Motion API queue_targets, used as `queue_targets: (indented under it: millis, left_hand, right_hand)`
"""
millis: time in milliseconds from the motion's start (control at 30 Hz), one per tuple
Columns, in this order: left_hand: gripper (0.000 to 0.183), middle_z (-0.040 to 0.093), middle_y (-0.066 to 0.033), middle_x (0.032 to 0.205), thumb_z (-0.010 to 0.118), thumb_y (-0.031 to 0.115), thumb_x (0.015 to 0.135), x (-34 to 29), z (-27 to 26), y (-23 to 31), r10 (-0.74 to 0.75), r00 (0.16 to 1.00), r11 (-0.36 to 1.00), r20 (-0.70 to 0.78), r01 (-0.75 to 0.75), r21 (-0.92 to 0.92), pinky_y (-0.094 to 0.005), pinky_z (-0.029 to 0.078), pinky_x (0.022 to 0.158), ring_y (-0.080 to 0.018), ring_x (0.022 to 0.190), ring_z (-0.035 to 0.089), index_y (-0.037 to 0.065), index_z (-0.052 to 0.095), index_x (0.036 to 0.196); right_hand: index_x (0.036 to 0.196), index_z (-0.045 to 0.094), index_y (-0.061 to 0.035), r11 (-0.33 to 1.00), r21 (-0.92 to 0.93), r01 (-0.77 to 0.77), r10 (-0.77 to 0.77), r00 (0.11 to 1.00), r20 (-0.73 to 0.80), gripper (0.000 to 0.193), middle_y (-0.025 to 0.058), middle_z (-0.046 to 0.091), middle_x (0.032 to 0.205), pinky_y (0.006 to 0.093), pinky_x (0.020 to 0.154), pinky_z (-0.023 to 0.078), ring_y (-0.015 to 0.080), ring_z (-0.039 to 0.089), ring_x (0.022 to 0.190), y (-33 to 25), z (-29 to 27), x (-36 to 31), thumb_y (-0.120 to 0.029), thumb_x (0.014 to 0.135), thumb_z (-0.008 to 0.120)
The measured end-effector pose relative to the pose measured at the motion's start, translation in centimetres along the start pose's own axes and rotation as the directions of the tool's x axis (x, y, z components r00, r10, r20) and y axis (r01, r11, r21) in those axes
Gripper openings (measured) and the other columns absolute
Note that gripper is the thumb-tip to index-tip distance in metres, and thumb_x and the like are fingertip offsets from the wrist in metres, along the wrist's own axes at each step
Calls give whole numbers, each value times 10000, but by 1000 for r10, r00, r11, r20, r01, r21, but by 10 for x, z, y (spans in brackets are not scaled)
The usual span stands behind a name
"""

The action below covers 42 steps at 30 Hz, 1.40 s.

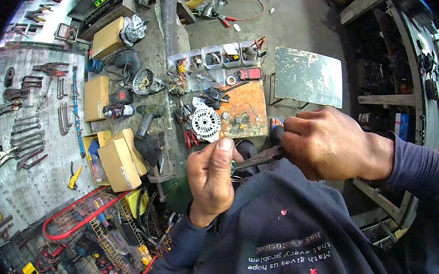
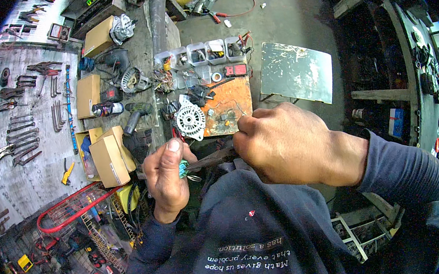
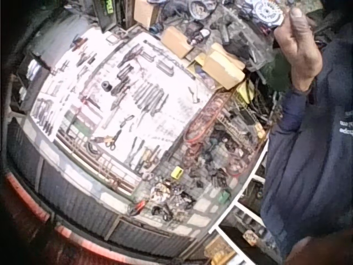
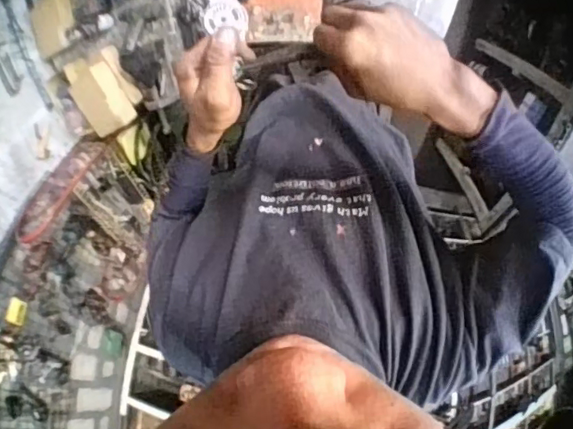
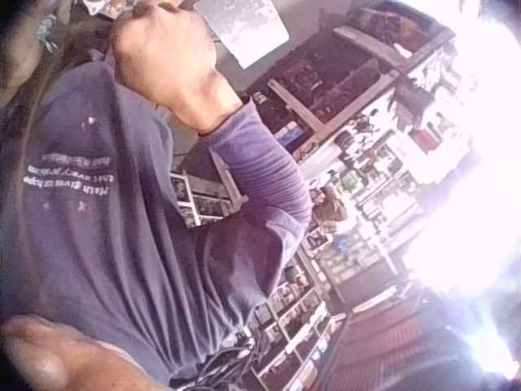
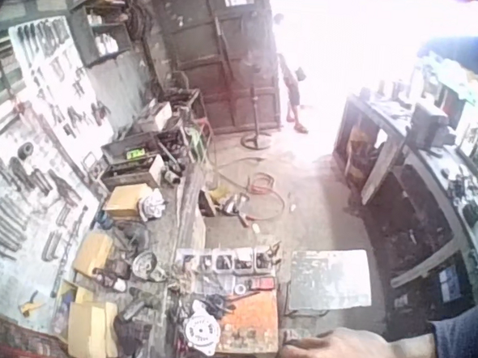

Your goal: The person manipulates a small green electrical connector with both hands, using pliers to adjust or remove internal components. The person repeatedly opens and closes the connector housing while working in a cluttered workshop.

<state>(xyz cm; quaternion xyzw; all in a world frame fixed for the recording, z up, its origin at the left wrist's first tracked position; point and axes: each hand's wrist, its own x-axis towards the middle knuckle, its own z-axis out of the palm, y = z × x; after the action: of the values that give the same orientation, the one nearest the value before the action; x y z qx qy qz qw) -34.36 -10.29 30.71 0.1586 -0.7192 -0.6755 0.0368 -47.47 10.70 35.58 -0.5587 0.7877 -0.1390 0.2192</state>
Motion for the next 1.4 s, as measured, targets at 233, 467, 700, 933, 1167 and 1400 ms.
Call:
queue_targets:
  millis: [233, 467, 700, 933, 1167, 1400]
  left_hand:
    - [433, 636, -67, 695, 574, 336, 1048, 5, -1, -1, -69, 997, 982, 24, 73, -175, -280, 440, 624, -135, 634, 568, -2, 678, 798]
    - [482, 563, -87, 609, 516, 350, 1060, 12, 5, -1, -131, 988, 918, 78, 151, -367, -306, 377, 555, -161, 540, 492, 24, 580, 710]
    - [517, 597, -97, 632, 499, 377, 1056, 13, 11, 8, -128, 988, 971, -83, 108, -211, -289, 381, 552, -145, 535, 502, 3, 639, 729]
    - [561, 634, -52, 705, 482, 379, 1092, 12, 17, 9, -7, 990, 988, -139, -15, -154, -279, 389, 677, -104, 696, 522, -46, 676, 781]
    - [534, 632, -48, 702, 527, 423, 1054, 7, 16, 5, 24, 986, 999, -166, -18, 40, -286, 398, 640, -120, 649, 529, -10, 680, 781]
    - [476, 660, -85, 723, 513, 339, 1044, 7, 4, 4, 194, 980, 955, 42, -198, 219, -317, 445, 703, -161, 689, 575, -46, 659, 804]
  right_hand:
    - [827, 624, -31, 985, 158, 68, -59, 996, -65, 170, 143, 653, 852, 468, 719, 587, 356, 704, 813, 16, 7, 6, -168, 763, 702]
    - [839, 608, -34, 975, 194, 105, -85, 991, -107, 180, 135, 620, 841, 466, 708, 579, 351, 684, 813, 20, 12, 9, -165, 765, 708]
    - [898, 621, -30, 991, -19, -130, 127, 984, -123, 178, 122, 590, 917, 410, 766, 561, 288, 650, 904, -17, -2, -18, -183, 823, 670]
    - [893, 632, -22, 971, -71, -228, 217, 967, -132, 179, 128, 593, 931, 415, 781, 552, 285, 644, 912, -30, -2, -25, -184, 817, 647]
    - [891, 635, -8, 966, -108, -236, 218, 962, -162, 194, 133, 601, 936, 417, 779, 553, 288, 646, 910, -34, 3, -23, -181, 805, 650]
    - [885, 650, 19, 992, 8, -123, 123, 991, -45, 205, 185, 644, 954, 460, 838, 575, 345, 681, 941, -16, 1, -20, -152, 775, 682]
